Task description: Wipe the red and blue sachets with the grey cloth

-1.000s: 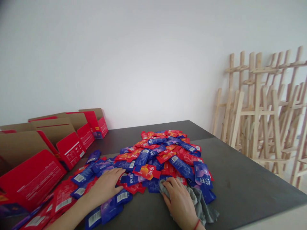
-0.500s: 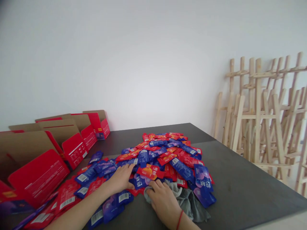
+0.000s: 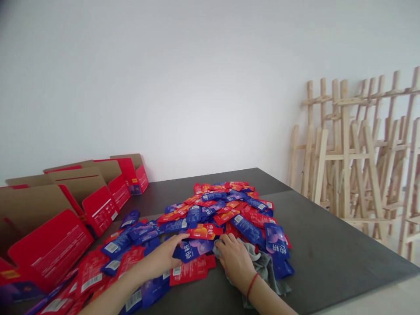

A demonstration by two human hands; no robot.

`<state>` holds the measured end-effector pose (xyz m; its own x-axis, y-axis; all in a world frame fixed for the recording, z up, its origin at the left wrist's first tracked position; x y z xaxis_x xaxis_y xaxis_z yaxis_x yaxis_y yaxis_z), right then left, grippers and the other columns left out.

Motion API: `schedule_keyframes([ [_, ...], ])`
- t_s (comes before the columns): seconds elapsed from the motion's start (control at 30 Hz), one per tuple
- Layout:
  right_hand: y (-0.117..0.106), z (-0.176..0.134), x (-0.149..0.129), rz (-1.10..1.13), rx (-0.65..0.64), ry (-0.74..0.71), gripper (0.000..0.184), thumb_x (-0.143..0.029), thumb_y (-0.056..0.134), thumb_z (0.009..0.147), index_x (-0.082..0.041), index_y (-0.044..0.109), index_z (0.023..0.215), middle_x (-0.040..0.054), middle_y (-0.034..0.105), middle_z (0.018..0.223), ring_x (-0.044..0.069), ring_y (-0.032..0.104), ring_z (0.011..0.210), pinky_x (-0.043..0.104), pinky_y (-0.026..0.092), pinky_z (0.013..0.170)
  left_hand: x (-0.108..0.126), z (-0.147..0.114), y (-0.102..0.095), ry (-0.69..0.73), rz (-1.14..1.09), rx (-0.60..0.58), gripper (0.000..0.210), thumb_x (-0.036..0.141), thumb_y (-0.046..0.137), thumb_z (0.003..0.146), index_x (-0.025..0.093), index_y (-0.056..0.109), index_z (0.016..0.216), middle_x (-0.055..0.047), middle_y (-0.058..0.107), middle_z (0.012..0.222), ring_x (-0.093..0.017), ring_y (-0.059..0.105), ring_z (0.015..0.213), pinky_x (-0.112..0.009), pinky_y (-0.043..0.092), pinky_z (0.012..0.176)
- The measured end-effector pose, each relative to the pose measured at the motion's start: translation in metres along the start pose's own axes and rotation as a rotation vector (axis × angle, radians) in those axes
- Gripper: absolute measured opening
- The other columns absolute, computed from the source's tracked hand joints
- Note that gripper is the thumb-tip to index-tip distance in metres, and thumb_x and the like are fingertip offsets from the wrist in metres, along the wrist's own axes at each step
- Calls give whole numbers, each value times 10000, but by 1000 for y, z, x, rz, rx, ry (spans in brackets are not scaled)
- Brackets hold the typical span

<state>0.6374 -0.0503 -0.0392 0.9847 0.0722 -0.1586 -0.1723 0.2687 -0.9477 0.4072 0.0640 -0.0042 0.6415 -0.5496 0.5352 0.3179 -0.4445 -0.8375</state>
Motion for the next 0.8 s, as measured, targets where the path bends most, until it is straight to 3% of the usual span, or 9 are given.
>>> schedule_keyframes([
  [0.1, -18, 0, 5, -42, 30, 48, 283, -96, 603, 846, -204, 664, 1101, 97, 654, 1113, 288, 567, 1045, 389, 464, 863, 19, -1, 26, 67, 23, 134, 786, 49, 545, 695, 258, 417, 1442, -71, 522, 1350, -218, 574, 1203, -303, 427, 1029],
  [0.23, -41, -4, -7, -204, 107, 116, 337, -55, 558, 864, -172, 642, 1168, 140, 628, 1205, 323, 550, 1068, 436, 463, 850, 31, 6, 53, 61, -14, 137, 790, 21, 557, 700, 232, 394, 1444, -81, 520, 1334, -217, 563, 1220, -290, 430, 1028],
  [0.3, -40, -6, -22, -229, 94, 66, 343, -54, 539, 883, -192, 636, 1182, 131, 620, 1236, 315, 551, 1066, 435, 465, 853, 32, 11, 60, 54, -16, 136, 812, 16, 584, 697, 228, 371, 1451, -89, 505, 1354, -224, 543, 1248, -294, 422, 1040],
  [0.43, -19, -1, -37, -181, -18, -57, 280, -89, 523, 921, -220, 659, 1127, 100, 655, 1157, 288, 572, 1020, 403, 478, 831, 35, 10, 61, 38, 36, 148, 843, 36, 603, 722, 237, 302, 1483, -117, 463, 1386, -254, 571, 1214, -331, 445, 1020],
  [0.6, -4, 17, -6, -201, -14, 21, 324, -78, 500, 919, -192, 650, 1182, 132, 633, 1200, 311, 550, 1062, 405, 464, 820, 37, -23, 66, 42, 81, 132, 747, 53, 605, 745, 221, 390, 1440, -109, 495, 1324, -226, 634, 1097, -297, 487, 949],
  [0.7, -10, 23, 11, -170, -26, 24, 340, -91, 514, 918, -204, 640, 1213, 121, 620, 1233, 297, 545, 1081, 388, 455, 840, 32, -50, 82, 101, 210, 142, 579, 111, 672, 748, 238, 543, 1299, -88, 519, 1317, -246, 605, 1125, -308, 476, 953],
  [0.8, -23, 19, 12, -132, -31, 17, 339, -120, 546, 917, -227, 630, 1227, 96, 612, 1255, 276, 538, 1099, 370, 446, 865, 25, -65, 103, 201, 361, 166, 416, 209, 735, 777, 247, 622, 1175, -49, 611, 1206, -245, 610, 1062, -294, 482, 892],
])
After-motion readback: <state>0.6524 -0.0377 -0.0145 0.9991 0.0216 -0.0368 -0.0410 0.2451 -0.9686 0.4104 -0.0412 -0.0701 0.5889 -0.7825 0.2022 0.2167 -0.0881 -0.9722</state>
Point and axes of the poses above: each hand's wrist, its own z-axis towards the middle knuckle, its own y-axis out of the palm, x = y × z, the point moved 1 cm from there along z, towards the middle knuckle
